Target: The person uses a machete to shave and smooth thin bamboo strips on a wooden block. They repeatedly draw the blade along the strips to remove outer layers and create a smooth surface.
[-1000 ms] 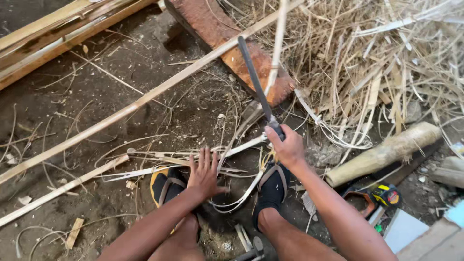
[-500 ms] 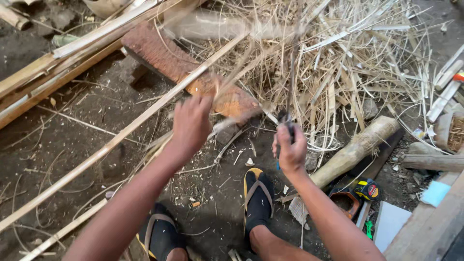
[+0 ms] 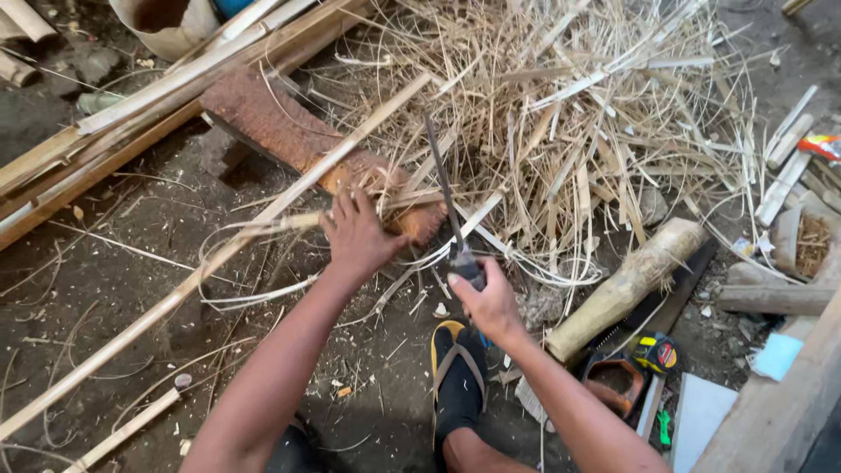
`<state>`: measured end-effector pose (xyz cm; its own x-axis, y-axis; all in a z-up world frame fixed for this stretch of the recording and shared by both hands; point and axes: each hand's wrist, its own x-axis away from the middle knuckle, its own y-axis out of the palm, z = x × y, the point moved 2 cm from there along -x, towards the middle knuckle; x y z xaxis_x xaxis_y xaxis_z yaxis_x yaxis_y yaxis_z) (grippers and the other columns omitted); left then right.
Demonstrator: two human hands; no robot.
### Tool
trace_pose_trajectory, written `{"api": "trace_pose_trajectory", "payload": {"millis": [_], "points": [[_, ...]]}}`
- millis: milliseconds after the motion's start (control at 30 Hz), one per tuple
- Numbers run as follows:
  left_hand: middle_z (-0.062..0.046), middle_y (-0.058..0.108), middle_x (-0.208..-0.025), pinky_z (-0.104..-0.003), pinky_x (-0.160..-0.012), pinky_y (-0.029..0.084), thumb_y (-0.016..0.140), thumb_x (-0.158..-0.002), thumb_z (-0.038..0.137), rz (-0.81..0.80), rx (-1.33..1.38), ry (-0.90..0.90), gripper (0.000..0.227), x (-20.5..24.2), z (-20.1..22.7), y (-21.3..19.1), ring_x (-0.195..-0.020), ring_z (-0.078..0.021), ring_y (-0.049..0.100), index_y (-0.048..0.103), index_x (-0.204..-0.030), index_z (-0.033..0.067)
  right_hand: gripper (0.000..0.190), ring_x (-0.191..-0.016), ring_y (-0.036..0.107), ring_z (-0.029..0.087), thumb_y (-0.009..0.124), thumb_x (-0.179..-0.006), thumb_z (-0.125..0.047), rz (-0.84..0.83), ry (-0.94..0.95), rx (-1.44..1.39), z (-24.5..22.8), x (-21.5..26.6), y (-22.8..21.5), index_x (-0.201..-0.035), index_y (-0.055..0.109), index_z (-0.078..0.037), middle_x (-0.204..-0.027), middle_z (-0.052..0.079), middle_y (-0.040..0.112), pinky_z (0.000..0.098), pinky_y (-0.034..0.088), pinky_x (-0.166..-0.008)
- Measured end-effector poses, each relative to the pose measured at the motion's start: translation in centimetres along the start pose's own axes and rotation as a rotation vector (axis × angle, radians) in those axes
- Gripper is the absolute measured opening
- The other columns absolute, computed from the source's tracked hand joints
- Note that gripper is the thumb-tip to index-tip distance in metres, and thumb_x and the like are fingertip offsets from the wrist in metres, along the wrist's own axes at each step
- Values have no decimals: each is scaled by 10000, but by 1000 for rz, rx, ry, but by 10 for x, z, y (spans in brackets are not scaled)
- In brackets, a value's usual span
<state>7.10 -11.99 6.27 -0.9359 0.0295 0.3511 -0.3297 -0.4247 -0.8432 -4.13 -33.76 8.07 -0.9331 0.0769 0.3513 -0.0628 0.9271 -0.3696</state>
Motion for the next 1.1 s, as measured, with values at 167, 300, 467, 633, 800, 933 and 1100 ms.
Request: {"api": "trace_pose_trajectory", "payload": {"millis": [167,300,467,633,800,933,1100], "points": [[-173,728,-1098,-558,-1110,429,629,-943,302,-66,-80,23,366,-3,-5,22,-1013,-319,702,588,-1179,26,373,-583,599,87,630,-952,-407,1,-190,78,-20,4,-22,-1105,581,-71,-751,14,610,276,514,-485],[-175,726,-905,-435,-672,635,480,-1039,154,-18,-210,120,194,-17,-6,40,-768,-286,740,612,-1024,12,310,-592,578,100,549,-992,-365,52,-270,48,-33,3,-35,-1118,554,-82,-788,20,610,283,507,-461],[-133,751,-827,-391,-579,595,521,-967,103,116,-292,368,145,-24,-5,60,-719,-273,759,654,-967,46,316,-511,604,149,543,-999,-364,90,-323,160,-12,-4,-24,-1092,526,-62,-638,42,615,303,510,-446],[-109,754,-812,-371,-566,597,518,-975,129,48,-472,403,157,-31,-5,65,-707,-237,760,635,-1018,33,344,-581,646,194,640,-956,-381,23,-169,487,8,-21,-18,-989,654,-38,-690,104,691,345,494,-542],[-125,739,-825,-391,-590,609,476,-1022,107,-10,-443,355,174,-18,-11,64,-734,-259,752,621,-1049,15,397,-561,673,200,615,-963,-432,92,-194,360,7,-5,-24,-926,643,-38,-639,104,673,358,508,-523],[-189,717,-842,-450,-670,581,477,-1001,103,-98,9,225,180,-2,-1,44,-748,-314,722,622,-993,-4,332,-503,632,178,570,-983,-410,6,-98,373,3,1,-21,-971,595,-79,-615,28,650,355,479,-469],[-96,620,-759,-429,-530,489,432,-1033,245,-8,549,30,295,-10,26,1,-601,-210,571,600,-1006,5,329,-492,583,117,581,-991,-422,76,112,26,-7,-16,-35,-963,584,-94,-660,34,604,300,474,-417]]}}
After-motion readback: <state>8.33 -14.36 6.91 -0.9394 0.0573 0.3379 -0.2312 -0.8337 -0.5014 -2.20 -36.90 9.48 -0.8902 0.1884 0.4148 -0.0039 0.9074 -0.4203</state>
